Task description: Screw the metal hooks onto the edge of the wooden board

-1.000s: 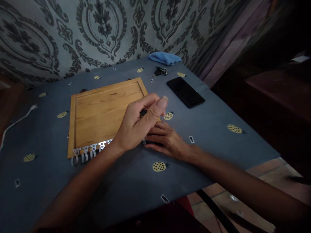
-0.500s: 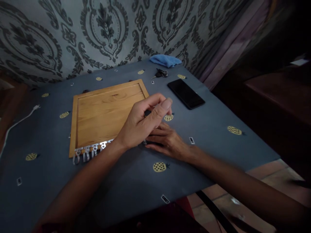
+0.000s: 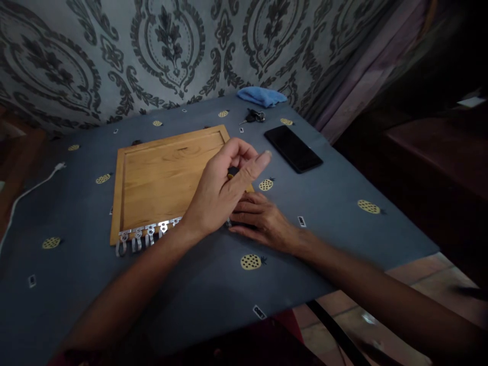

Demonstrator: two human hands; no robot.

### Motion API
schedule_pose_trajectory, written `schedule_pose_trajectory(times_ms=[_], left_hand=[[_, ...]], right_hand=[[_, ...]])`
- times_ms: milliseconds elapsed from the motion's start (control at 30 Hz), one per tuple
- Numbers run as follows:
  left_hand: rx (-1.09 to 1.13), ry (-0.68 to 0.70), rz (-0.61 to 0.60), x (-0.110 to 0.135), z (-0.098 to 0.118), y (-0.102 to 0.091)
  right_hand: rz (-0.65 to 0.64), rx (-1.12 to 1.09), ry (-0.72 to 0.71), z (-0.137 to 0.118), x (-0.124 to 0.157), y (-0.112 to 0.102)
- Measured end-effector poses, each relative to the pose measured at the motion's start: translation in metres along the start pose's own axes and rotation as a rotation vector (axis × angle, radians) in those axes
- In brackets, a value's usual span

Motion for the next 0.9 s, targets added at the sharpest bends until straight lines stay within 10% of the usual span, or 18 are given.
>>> schedule_pose_trajectory(times_ms=[900], left_hand=[[0.345,-0.065,-0.059,-0.010,-0.016,0.013]], right_hand=[[0.005,0.004,-0.002,0.001,0.001,0.000]])
Point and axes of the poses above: each hand's wrist, its own x-axis away from the middle knuckle, its own y-axis out of the palm, z = x × y, the point moved 9 cm from there along -x, towards the middle knuckle, and after that the axes turned 12 degrees about z, right-handed, at the moved point
